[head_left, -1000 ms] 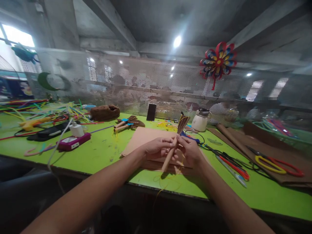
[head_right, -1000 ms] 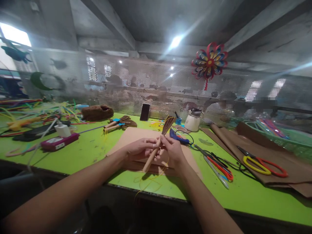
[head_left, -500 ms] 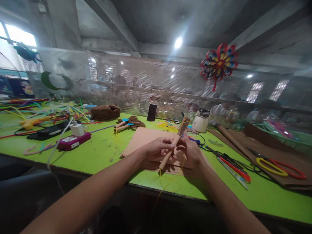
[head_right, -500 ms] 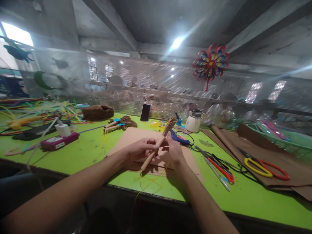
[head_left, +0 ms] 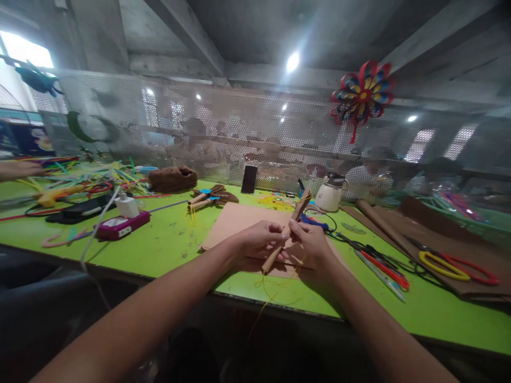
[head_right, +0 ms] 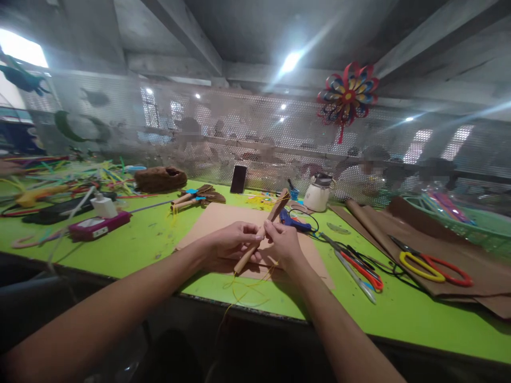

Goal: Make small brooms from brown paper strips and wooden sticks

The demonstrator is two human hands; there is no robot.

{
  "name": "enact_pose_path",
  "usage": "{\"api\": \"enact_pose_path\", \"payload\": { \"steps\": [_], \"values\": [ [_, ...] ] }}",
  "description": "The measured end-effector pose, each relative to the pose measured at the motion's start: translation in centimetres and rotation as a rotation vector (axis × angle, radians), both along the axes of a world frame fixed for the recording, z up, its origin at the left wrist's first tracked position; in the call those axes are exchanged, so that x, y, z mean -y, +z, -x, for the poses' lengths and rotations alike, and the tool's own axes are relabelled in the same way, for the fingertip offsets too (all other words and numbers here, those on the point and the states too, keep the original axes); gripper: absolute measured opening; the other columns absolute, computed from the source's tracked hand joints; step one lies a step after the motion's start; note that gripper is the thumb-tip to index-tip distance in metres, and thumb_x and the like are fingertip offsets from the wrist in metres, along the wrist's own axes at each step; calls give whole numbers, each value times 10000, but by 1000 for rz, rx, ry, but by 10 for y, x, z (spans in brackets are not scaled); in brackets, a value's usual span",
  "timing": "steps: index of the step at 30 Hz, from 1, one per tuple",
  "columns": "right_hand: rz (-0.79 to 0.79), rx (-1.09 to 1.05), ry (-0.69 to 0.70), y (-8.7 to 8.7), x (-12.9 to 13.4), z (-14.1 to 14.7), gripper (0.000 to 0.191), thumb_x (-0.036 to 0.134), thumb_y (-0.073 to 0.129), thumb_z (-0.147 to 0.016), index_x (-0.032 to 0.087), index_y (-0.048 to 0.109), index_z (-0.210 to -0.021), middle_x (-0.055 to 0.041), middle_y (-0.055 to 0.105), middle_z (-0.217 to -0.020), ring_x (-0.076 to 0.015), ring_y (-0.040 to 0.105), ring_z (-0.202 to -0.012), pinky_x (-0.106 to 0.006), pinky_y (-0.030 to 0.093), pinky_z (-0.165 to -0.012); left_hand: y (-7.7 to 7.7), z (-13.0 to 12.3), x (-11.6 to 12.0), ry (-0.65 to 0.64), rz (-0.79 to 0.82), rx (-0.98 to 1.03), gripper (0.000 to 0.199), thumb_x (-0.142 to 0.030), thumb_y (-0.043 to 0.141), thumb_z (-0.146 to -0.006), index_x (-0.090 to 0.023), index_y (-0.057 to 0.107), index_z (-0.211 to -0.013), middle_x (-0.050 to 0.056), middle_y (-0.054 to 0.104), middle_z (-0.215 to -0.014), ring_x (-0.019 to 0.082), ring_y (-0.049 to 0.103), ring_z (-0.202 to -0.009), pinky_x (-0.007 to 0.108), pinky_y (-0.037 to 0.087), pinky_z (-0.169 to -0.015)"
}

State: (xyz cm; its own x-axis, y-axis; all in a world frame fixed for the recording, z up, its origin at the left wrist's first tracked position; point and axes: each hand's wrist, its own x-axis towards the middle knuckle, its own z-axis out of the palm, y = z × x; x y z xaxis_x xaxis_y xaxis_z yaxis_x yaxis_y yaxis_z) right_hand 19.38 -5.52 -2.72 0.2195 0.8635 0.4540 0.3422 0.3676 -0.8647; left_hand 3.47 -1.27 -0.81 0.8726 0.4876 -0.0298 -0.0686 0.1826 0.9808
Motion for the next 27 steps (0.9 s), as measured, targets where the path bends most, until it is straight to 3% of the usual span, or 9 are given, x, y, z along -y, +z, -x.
{"api": "enact_pose_path", "payload": {
  "steps": [6, 10, 14, 18, 22, 27],
  "values": [
    [-50, 66, -87, 3, 3, 4, 480, 595, 572, -728, 168, 538, -510, 21, 471, -494, -123, 399, -517, -273, 319, -539, -1, -1, -4, 42, -110, 7, 272, -286, 715, -712, -130, 563, -876, 20, 601, -769, 152, 647, -645, 320, 527, -666],
    [-58, 58, -123, 1, 3, 7, 499, 617, 515, -767, 153, 605, -605, -21, 560, -574, -144, 460, -564, -278, 356, -559, 8, 0, -9, 160, -126, 129, 205, -249, 680, -747, -115, 572, -859, 40, 615, -776, 141, 646, -635, 272, 514, -654],
    [2, 3, -30, 0, 4, 16, 648, 677, 342, -819, 133, 615, -596, -71, 596, -570, -151, 504, -519, -285, 400, -517, 17, 4, -14, 309, 12, 246, 130, -195, 646, -779, -120, 540, -796, 35, 604, -709, 146, 642, -670, 296, 520, -742],
    [54, -95, 139, 2, 8, 24, 680, 726, 329, -787, 130, 611, -624, -67, 590, -550, -135, 508, -470, -268, 411, -467, 16, 7, -21, 319, 75, 307, 124, -175, 647, -780, -122, 545, -825, 31, 610, -727, 138, 625, -664, 328, 513, -776],
    [86, 47, 189, 0, 11, 29, 568, 644, 398, -821, 128, 623, -748, -41, 597, -575, -129, 529, -488, -245, 420, -470, 11, 6, -24, 306, 47, 335, 175, -202, 676, -759, -121, 554, -855, 45, 623, -735, 140, 616, -676, 281, 499, -679],
    [5, 331, 84, -5, 13, 34, 307, 435, 527, -828, 163, 600, -705, 3, 564, -544, -120, 483, -481, -231, 354, -470, 8, 1, -22, 372, -13, 321, 258, -238, 751, -672, -112, 564, -798, -11, 566, -644, 71, 527, -549, 201, 428, -569]
  ]
}}
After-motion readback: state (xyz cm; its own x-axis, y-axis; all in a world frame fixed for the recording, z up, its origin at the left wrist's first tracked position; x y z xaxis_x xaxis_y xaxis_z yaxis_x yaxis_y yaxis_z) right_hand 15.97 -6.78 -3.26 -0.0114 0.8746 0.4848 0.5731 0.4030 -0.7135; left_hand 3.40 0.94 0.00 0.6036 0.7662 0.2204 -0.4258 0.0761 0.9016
